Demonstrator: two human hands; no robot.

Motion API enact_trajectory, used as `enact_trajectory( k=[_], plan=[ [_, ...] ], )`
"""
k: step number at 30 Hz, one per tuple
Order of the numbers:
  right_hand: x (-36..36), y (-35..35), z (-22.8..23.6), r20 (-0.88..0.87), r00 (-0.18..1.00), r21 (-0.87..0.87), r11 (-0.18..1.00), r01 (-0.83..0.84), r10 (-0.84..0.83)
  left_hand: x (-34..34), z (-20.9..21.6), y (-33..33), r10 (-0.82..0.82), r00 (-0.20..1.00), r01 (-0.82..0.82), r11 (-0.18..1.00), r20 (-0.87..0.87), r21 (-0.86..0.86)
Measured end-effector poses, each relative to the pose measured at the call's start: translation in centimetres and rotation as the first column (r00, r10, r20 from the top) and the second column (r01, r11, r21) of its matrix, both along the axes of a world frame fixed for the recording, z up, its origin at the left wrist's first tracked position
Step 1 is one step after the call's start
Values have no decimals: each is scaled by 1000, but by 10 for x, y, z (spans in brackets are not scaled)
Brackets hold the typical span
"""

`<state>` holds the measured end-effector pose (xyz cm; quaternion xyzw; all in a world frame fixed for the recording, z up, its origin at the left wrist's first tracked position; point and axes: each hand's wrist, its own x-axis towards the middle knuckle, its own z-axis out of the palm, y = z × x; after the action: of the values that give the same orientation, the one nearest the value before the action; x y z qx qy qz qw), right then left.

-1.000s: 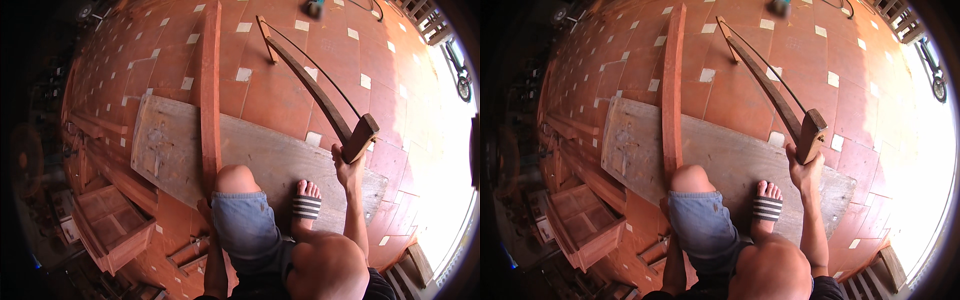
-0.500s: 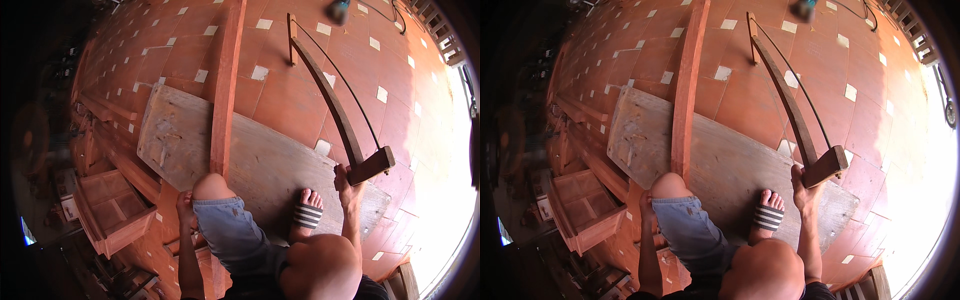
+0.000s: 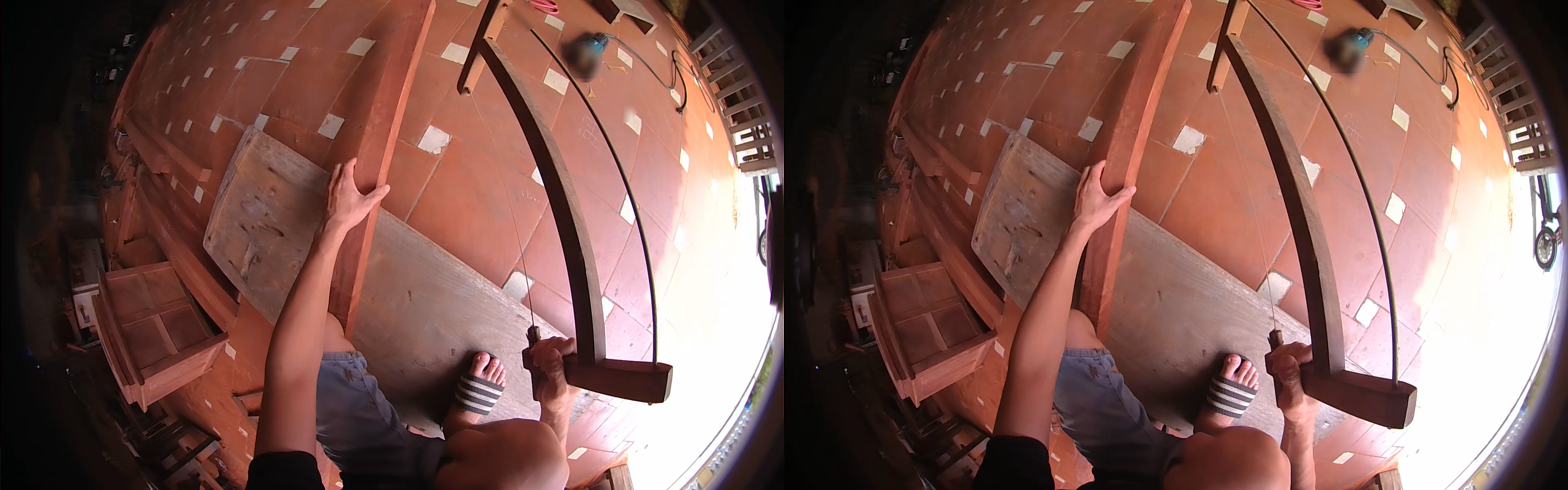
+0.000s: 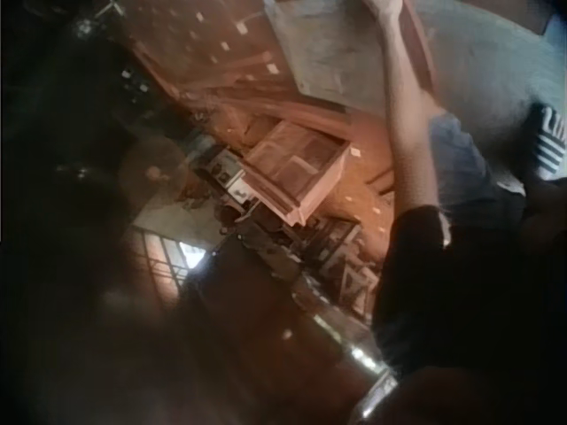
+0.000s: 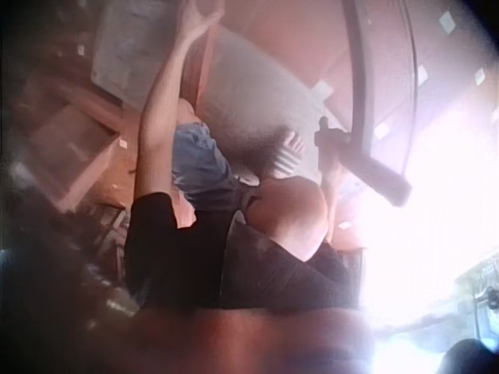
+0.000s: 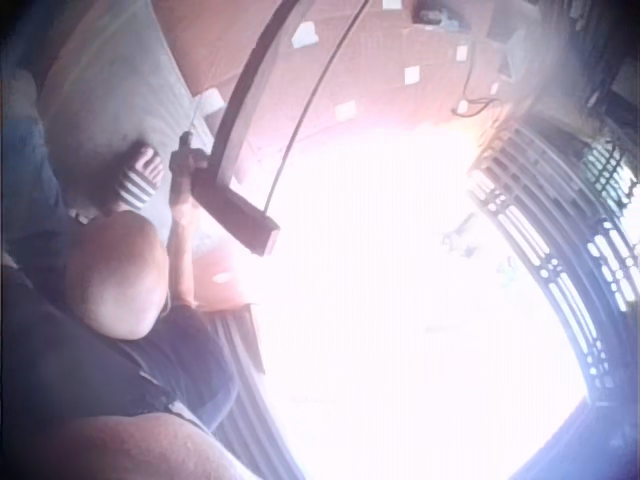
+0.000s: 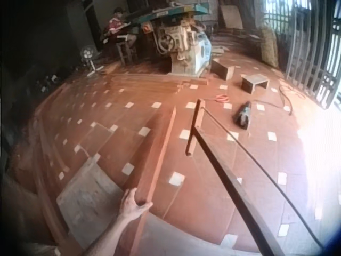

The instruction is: The person uses a hand saw to cut a long wooden plank into smaller pieces. They repeatedly position the plank, saw through it, and set the cut pieces aside on the floor.

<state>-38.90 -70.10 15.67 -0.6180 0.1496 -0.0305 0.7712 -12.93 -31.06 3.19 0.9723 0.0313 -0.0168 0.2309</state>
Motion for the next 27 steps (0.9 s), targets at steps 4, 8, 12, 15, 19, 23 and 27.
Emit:
enact_trajectory(
  k=[4, 8, 12, 15, 19, 23, 27],
  plan=[
    [50, 28, 6, 108, 989, 151, 981, -120, 105, 26, -20, -18, 10, 992, -4, 999, 125, -51],
    [99, 67, -7, 103, 976, 243, 946, -212, 193, 31, -28, -21, -22, 957, 57, 992, 290, -113],
    [133, 98, -25, 51, 965, 256, 930, -263, 259, 36, -26, -20, -60, 972, 96, 984, 229, -152],
    [144, 105, -38, 60, 941, 272, 902, -336, 333, 37, -29, -13, -97, 951, 145, 978, 294, -147],
    [149, 110, -42, 80, 940, 327, 882, -338, 331, 42, -32, -11, -92, 938, 159, 971, 333, -178],
    [155, 116, -38, 72, 938, 315, 884, -345, 340, 42, -33, -12, -72, 931, 153, 968, 358, -201],
    [157, 111, -44, 71, 920, 312, 868, -387, 385, 42, -34, -12, -52, 935, 131, 970, 350, -207]
  ],
)
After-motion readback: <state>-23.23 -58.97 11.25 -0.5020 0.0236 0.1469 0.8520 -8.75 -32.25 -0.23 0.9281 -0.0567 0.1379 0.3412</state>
